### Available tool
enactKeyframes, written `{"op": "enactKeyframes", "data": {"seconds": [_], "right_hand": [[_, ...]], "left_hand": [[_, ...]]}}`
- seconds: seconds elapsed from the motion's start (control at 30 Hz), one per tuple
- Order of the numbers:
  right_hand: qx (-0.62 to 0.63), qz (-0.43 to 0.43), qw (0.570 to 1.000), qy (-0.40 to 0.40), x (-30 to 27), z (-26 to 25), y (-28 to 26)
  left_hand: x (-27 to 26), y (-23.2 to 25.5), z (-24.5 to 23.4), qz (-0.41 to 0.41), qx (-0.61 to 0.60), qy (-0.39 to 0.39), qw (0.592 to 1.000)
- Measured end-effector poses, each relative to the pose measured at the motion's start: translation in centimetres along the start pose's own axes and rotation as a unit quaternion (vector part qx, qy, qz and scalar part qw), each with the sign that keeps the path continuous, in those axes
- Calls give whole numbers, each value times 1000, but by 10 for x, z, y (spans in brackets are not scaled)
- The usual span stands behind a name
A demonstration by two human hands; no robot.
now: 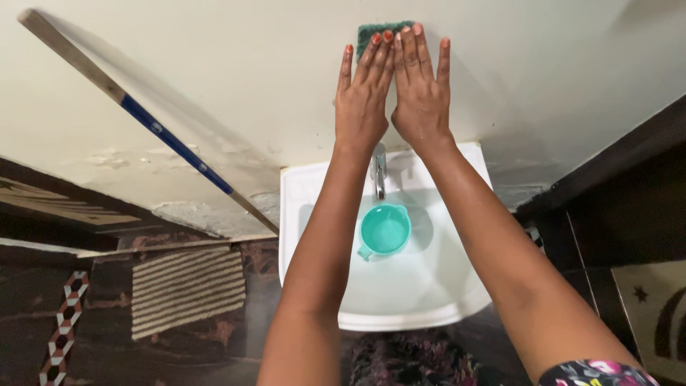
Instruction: The person cleans a bathroom sink and the wall around the faucet using a green sponge and water poured from a light blue mug.
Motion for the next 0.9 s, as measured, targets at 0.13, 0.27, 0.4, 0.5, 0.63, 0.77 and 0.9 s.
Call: {"op": "enactKeyframes", "data": {"seconds": [0.13,0.27,0.4,0.5,0.63,0.77,0.9], "right_hand": [[-4,6,1000,4,-8,6,-2],[-26,-17,998,-48,-26,9,-7],[-12,-23,999,-47,-25,11,2],[-45,-22,999,-8,-13,6,9],[0,16,1000,10,4,0,21],[58,32,998,21,-1,2,21],[10,28,999,-35,-25,14,16]], "left_hand": [[-2,8,6,-7,-65,-10,998],[-17,15,17,-4,40,-64,997],[-16,13,19,-3,-9,-47,999],[-5,12,5,4,15,-49,999],[18,18,-16,17,25,-23,999],[16,25,-12,10,-61,-31,998],[4,34,7,16,25,-104,994]]}}
Point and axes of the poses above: each hand's wrist, its own x-axis towards the middle knuckle, its own z-axis out of the palm, y = z × x, the point moved 2 cm from there along x, towards the middle knuckle, and after that the axes turned 15 degrees about -x, right-handed, at the moved point
